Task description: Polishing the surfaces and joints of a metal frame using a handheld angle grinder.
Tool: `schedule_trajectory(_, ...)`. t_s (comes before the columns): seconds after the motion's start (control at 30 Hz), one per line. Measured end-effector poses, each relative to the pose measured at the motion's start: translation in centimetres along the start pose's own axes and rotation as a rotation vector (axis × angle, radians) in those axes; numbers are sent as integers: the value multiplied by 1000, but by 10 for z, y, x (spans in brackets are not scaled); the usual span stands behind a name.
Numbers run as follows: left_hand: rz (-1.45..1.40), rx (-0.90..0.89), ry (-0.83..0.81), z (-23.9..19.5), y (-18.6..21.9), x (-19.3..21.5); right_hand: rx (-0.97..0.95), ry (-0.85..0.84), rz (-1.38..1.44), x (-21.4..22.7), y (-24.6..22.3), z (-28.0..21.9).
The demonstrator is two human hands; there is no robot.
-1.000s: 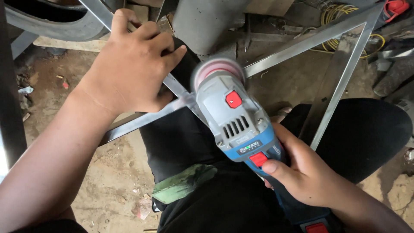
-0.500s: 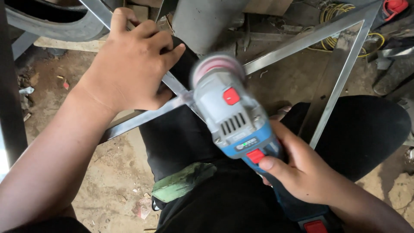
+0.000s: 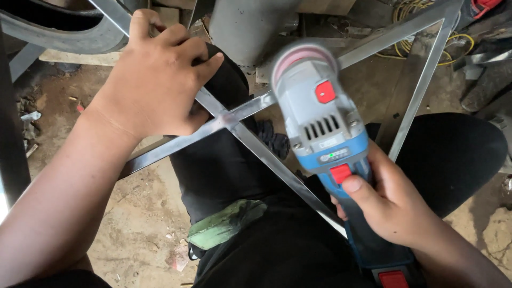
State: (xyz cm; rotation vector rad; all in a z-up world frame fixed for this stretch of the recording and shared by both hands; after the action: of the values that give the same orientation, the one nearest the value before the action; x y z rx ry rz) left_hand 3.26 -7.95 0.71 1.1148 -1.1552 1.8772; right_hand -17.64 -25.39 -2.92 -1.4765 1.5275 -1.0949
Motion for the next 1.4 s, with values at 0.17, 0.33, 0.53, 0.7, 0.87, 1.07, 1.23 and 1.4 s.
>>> schedule_trajectory(0.17, -36, -3, -3, 4, 2, -3, 16, -144, -44, -26, -5, 6)
schedule_trajectory(0.33, -75, -7, 14, 4, 2, 0, -48, -189, -8, -32, 2, 4)
schedule_trajectory(0.53, -51, -9, -3, 1, 1, -3, 9, -66, -118, -9, -2, -1)
schedule_trajectory(0.7, -46, -9, -8, 2, 2, -2, 1, -92, -55, -17, -6, 2)
schedule_trajectory(0.87, -58, -7, 16, 4, 3, 1, -3, -186, 14, -33, -2, 2)
schedule_trajectory(1.07, -54, 1, 15, 2, 2, 1, 1, -129, 18, -24, -5, -2)
schedule_trajectory(1.23, -29, 0, 26, 0, 2, 1, 43, -100, -15, -19, -9, -3)
schedule_trajectory(1.4, -64, 5, 43, 0, 3, 2, -10, -164, 4, -34, -8, -1)
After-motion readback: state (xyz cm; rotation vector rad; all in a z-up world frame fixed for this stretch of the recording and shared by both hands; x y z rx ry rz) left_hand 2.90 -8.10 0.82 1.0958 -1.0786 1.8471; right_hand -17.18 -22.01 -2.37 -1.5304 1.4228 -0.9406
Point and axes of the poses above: each hand's wrist, its own z-axis towards the middle knuckle, its own x-axis out of the back of the hand, y = z × x, the point moved 10 cm from there along z, towards the middle knuckle, and after that the axes turned 4 degrees about x, right-handed, at the moved point
